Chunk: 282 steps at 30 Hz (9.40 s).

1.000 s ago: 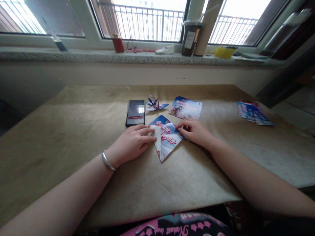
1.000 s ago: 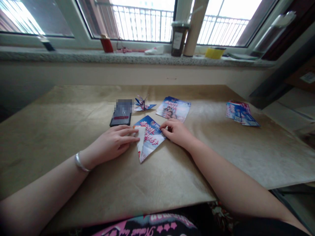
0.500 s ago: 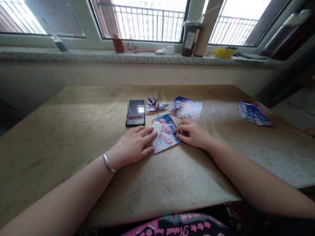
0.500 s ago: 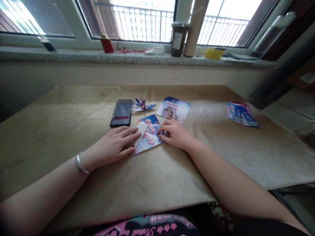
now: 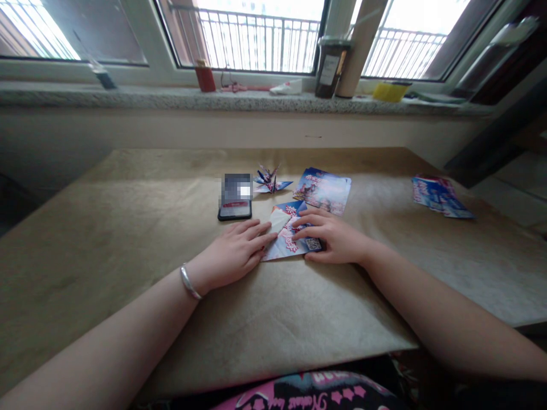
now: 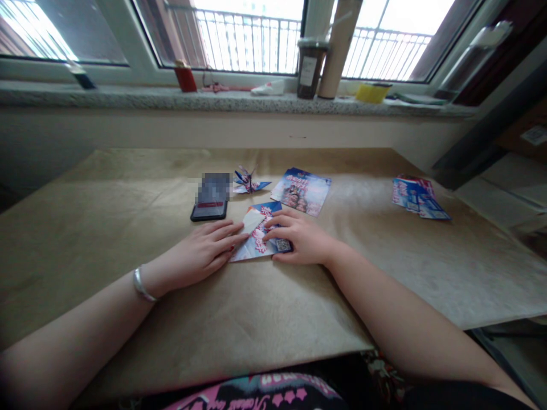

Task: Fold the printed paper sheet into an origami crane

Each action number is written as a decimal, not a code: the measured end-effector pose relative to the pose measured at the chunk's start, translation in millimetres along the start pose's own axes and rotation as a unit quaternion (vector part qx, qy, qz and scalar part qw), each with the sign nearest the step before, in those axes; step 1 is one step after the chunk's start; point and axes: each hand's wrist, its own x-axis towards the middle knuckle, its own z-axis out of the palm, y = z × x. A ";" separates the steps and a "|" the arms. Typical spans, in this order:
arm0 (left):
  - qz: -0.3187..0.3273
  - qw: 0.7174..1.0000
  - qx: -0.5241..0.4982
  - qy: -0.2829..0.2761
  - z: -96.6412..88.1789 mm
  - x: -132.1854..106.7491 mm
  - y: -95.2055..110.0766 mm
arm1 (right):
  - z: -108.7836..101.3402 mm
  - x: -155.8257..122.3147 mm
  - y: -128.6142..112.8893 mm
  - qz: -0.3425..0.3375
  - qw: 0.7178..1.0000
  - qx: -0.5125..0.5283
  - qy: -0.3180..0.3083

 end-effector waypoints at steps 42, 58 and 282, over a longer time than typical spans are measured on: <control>0.078 0.982 -0.165 0.044 -7.2 5.5 4.5 | 9.3 -0.9 -9.3 0.095 0.991 0.088 0.041; 0.090 0.994 -0.044 0.049 -7.0 6.3 16.4 | 20.6 7.8 -5.6 0.245 0.968 0.033 0.039; 0.064 0.998 0.012 -0.001 -14.7 -4.4 8.5 | 31.4 8.6 8.3 0.178 0.978 0.020 0.108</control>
